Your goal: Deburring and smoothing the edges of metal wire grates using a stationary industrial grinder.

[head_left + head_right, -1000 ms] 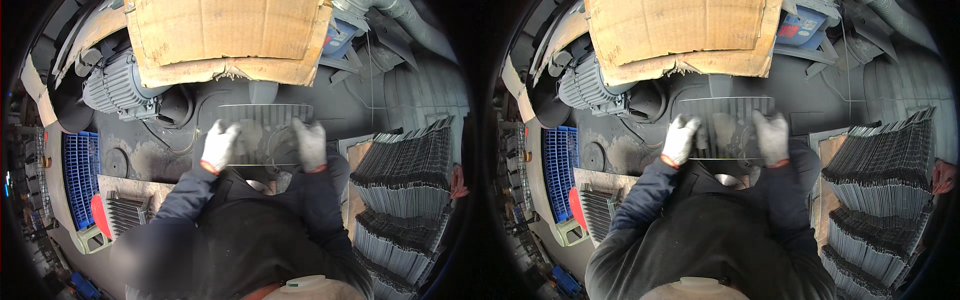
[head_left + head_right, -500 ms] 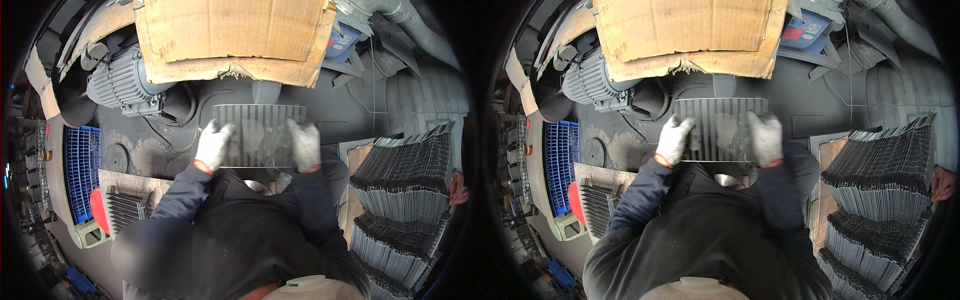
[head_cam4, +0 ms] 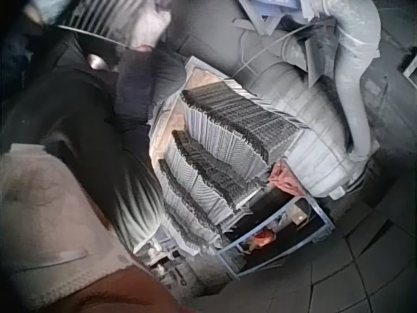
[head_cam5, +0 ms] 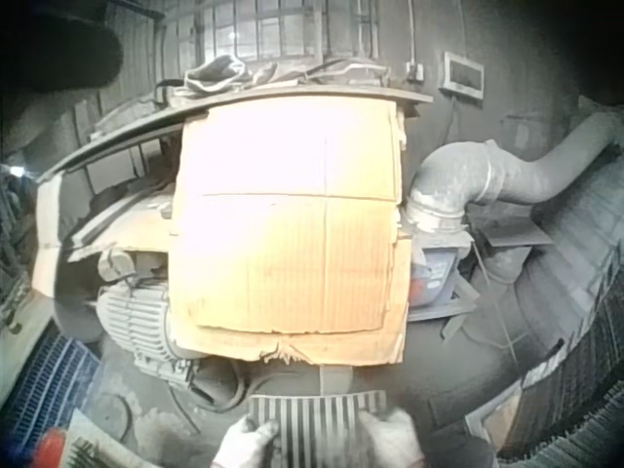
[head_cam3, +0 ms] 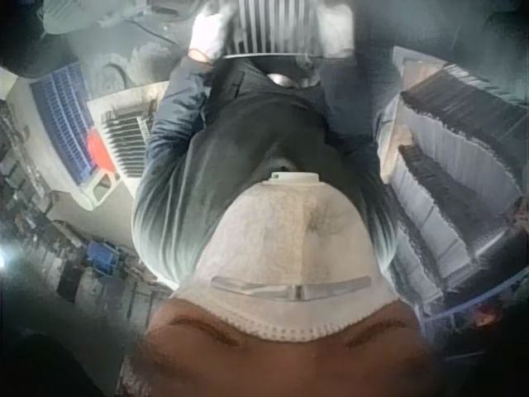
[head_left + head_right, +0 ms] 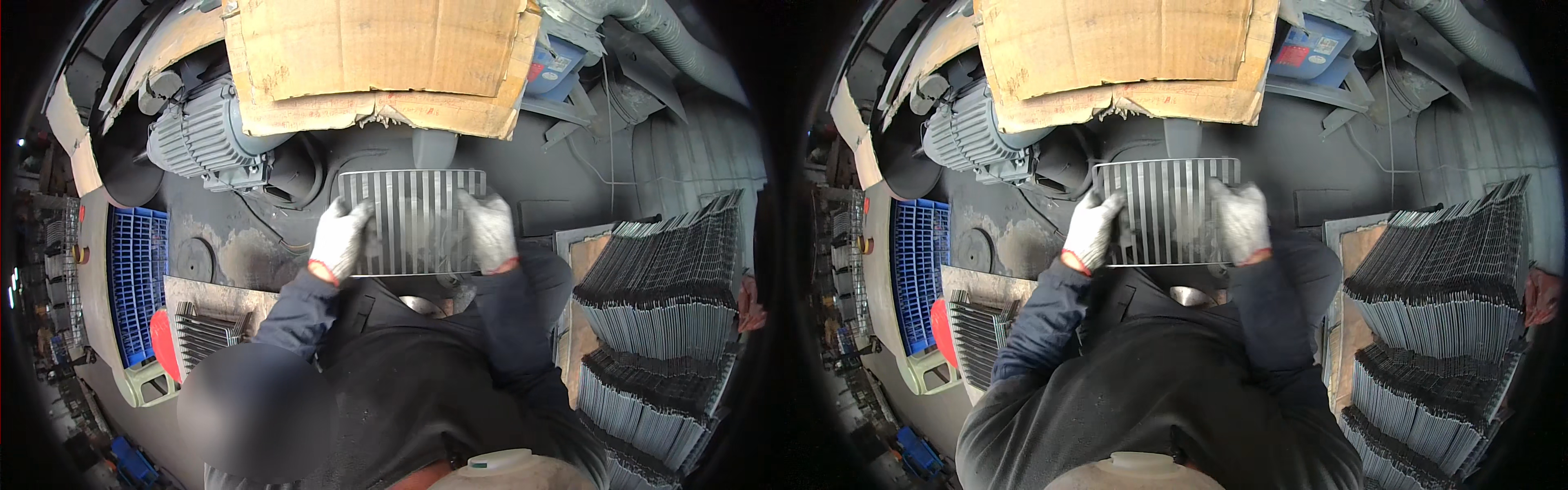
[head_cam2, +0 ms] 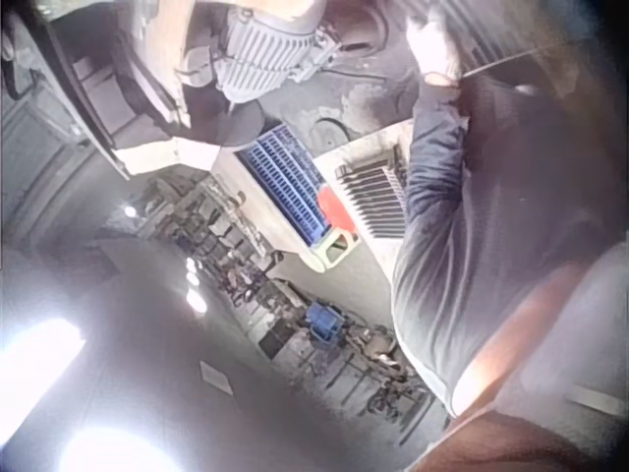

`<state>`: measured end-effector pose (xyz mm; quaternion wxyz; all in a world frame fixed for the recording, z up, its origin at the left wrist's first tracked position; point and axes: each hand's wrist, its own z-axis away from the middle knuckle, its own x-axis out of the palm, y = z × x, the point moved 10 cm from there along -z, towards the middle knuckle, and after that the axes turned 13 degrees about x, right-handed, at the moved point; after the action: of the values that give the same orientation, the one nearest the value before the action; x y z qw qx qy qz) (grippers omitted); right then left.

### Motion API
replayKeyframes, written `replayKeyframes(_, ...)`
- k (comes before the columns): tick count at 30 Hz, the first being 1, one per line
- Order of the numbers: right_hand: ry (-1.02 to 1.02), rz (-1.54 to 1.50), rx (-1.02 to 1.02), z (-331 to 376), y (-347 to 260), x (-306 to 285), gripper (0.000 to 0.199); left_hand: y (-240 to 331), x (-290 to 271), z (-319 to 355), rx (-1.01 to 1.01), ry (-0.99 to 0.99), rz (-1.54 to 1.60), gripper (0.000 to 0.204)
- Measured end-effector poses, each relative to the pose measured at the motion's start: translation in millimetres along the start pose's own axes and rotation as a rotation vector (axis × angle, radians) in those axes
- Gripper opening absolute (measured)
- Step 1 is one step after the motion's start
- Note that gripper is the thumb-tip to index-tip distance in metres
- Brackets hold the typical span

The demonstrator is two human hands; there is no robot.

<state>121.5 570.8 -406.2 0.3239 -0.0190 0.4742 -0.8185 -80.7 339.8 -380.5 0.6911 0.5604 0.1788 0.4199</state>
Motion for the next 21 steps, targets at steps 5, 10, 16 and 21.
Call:
replayKeyframes(5,-0.029,-0.518,-0.117,31.8,-22.5,-71.4,0.03,-25.4,74.8,-15.6,0.115,-0.126,-0.143,0.024)
replayKeyframes(10,-0.219,-0.386,-0.072,51.1,-22.2,-41.9,0.03,-8.3,36.6,-10.8,0.132,-0.024,-0.266,0.031)
replayKeyframes(16,-0.218,-0.246,0.01,35.1,5.6,31.0,0.025,-6.5,-24.0,-12.1,-0.043,0.033,-0.05,0.027)
replayKeyframes(21,-0.104,-0.379,-0.083,53.1,-6.9,-57.0,0.025,-20.0,55.1,-16.3,0.076,-0.15,-0.301,0.025)
